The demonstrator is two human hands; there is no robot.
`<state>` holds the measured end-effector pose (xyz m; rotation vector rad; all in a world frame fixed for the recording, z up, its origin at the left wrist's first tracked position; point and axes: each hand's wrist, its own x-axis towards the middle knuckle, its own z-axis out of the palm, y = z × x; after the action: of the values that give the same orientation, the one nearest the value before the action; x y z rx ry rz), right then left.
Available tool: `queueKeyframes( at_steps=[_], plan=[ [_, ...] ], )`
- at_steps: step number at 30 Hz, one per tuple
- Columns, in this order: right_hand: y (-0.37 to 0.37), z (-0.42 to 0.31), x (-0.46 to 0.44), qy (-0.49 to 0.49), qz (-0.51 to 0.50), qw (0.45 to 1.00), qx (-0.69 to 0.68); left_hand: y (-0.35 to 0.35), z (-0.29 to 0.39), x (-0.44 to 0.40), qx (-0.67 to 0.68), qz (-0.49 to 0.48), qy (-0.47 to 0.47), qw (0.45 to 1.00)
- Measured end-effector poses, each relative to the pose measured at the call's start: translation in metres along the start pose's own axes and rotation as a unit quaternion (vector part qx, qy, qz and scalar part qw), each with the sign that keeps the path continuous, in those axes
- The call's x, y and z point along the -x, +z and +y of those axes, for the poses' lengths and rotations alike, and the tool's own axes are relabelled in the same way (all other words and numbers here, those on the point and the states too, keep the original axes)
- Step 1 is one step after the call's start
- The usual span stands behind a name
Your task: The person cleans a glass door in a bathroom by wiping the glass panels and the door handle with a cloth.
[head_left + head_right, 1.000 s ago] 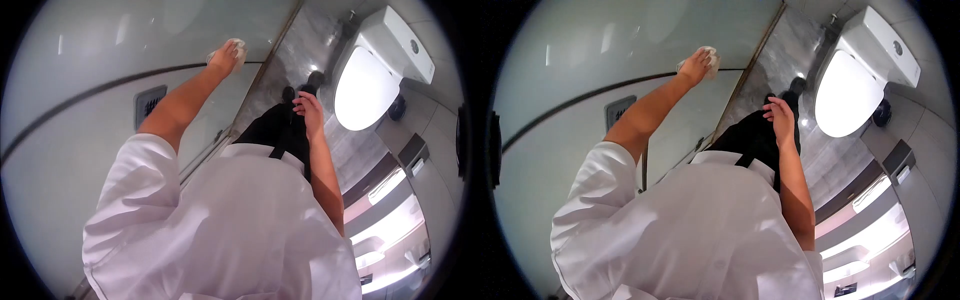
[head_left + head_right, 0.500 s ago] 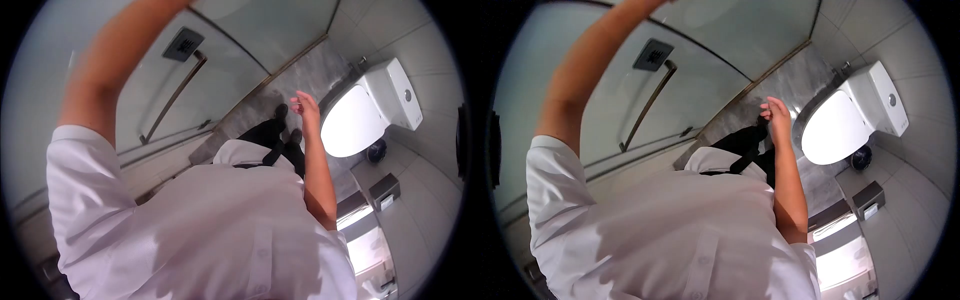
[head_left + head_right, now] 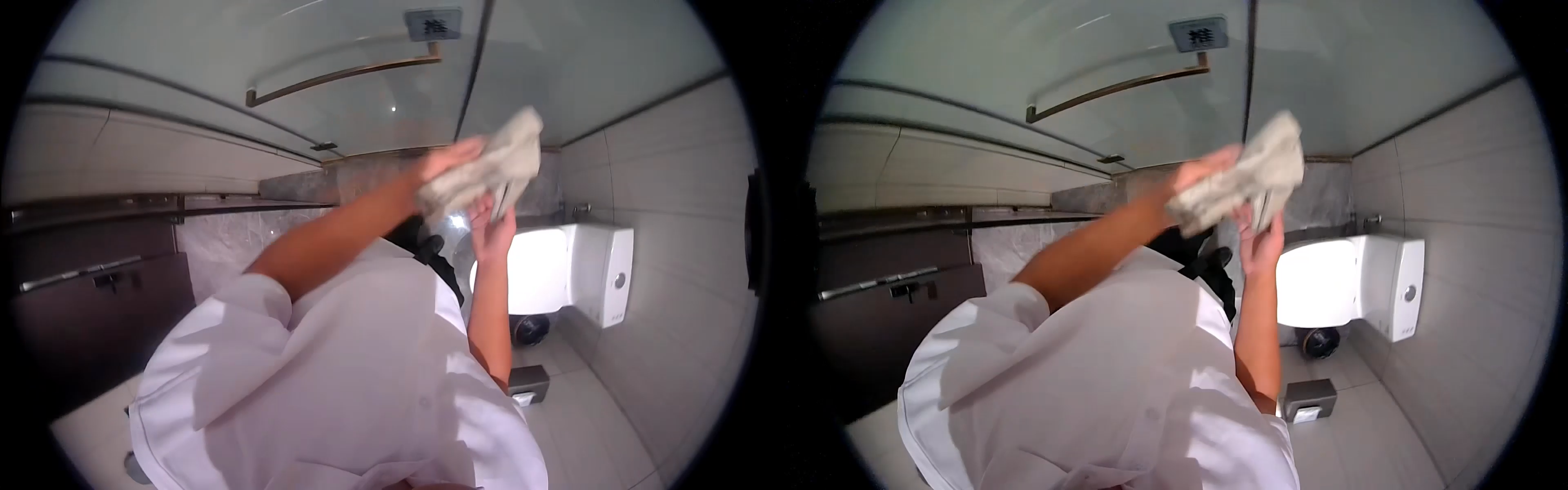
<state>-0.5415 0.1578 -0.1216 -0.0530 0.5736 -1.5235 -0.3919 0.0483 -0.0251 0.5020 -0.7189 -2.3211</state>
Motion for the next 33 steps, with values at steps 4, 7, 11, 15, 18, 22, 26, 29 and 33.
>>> queueKeyframes(
  at_steps=[4,7,11,15,18,22,26,29,33],
  plan=[
    [0.016,0.017,0.013,0.142,-0.138,0.969,-0.144,-0.018,-0.040,0.074,0.130,0.081,-0.100,0.983],
    [0.049,0.020,0.032,0.121,0.001,0.990,-0.067,-0.001,-0.007,0.075,0.067,0.231,-0.236,0.942],
    [0.067,0.040,0.036,0.124,0.085,0.989,0.014,-0.058,-0.008,0.089,-0.284,0.257,-0.106,0.918],
    [0.088,0.051,0.043,0.109,0.096,0.989,0.039,-0.062,0.049,0.115,-0.459,0.151,-0.112,0.868],
    [0.120,0.060,0.042,0.061,0.067,0.996,-0.026,-0.033,0.104,0.131,-0.308,0.039,0.000,0.951],
    [0.148,0.082,0.019,-0.038,0.057,0.996,0.061,-0.032,0.150,0.134,-0.333,0.013,-0.005,0.943],
    [0.116,0.112,-0.024,-0.059,-0.077,0.878,0.469,-0.059,0.179,0.125,-0.463,-0.025,-0.017,0.886],
    [0.112,0.147,-0.047,0.103,-0.043,0.988,0.110,-0.088,0.198,0.131,-0.529,-0.059,-0.044,0.846],
    [0.117,0.160,-0.045,0.113,-0.042,0.992,0.041,-0.191,0.194,0.187,-0.577,0.136,-0.088,0.800]
  ],
)
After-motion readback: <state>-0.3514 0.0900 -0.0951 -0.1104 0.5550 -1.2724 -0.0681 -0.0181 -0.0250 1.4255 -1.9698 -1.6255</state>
